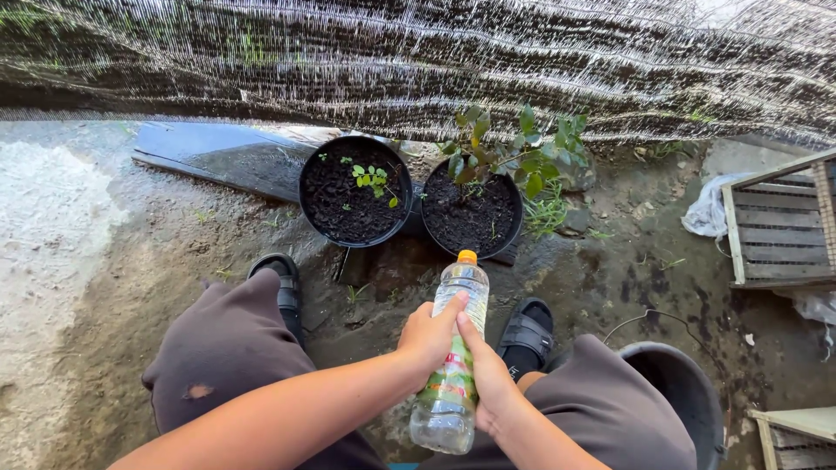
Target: Watering potted plants using a plastic squeeze bottle
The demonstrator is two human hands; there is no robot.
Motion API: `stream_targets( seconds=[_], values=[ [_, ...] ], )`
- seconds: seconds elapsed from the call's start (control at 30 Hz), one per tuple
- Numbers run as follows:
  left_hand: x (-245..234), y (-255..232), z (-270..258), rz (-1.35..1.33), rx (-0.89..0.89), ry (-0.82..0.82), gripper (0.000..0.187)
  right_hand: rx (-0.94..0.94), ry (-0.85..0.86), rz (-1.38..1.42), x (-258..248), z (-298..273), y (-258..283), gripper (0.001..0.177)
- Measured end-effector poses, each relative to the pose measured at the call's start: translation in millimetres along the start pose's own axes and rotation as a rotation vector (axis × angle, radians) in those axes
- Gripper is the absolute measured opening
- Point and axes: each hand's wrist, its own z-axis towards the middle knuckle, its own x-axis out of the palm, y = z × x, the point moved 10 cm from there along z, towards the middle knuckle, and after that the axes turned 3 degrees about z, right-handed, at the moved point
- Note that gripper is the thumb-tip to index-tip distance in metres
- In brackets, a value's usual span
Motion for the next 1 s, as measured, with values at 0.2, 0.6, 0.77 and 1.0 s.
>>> stream_targets(
  seconds=[0.2,0.6,0.77,1.0],
  values=[
    [2.9,3.1,-0.4,-0.036,0.006,0.005,0.051,-0.010,0.002,-0.020,-2.7,-1.6,0.2,0.050],
    [7.7,10.3,1.4,0.000,0.013,-0.006,0.054,-0.027,0.030,-0.007,-12.4,6.3,-5.5,0.048],
    [9.2,13.3,2.9,-0.005,0.013,-0.005,0.054,-0.032,0.023,-0.024,-15.9,8.2,-6.0,0.050],
    [13.1,18.8,5.5,-0.007,0.039,-0.017,0.052,-0.044,0.048,-0.015,-19.0,8.9,-9.1,0.051]
  ],
)
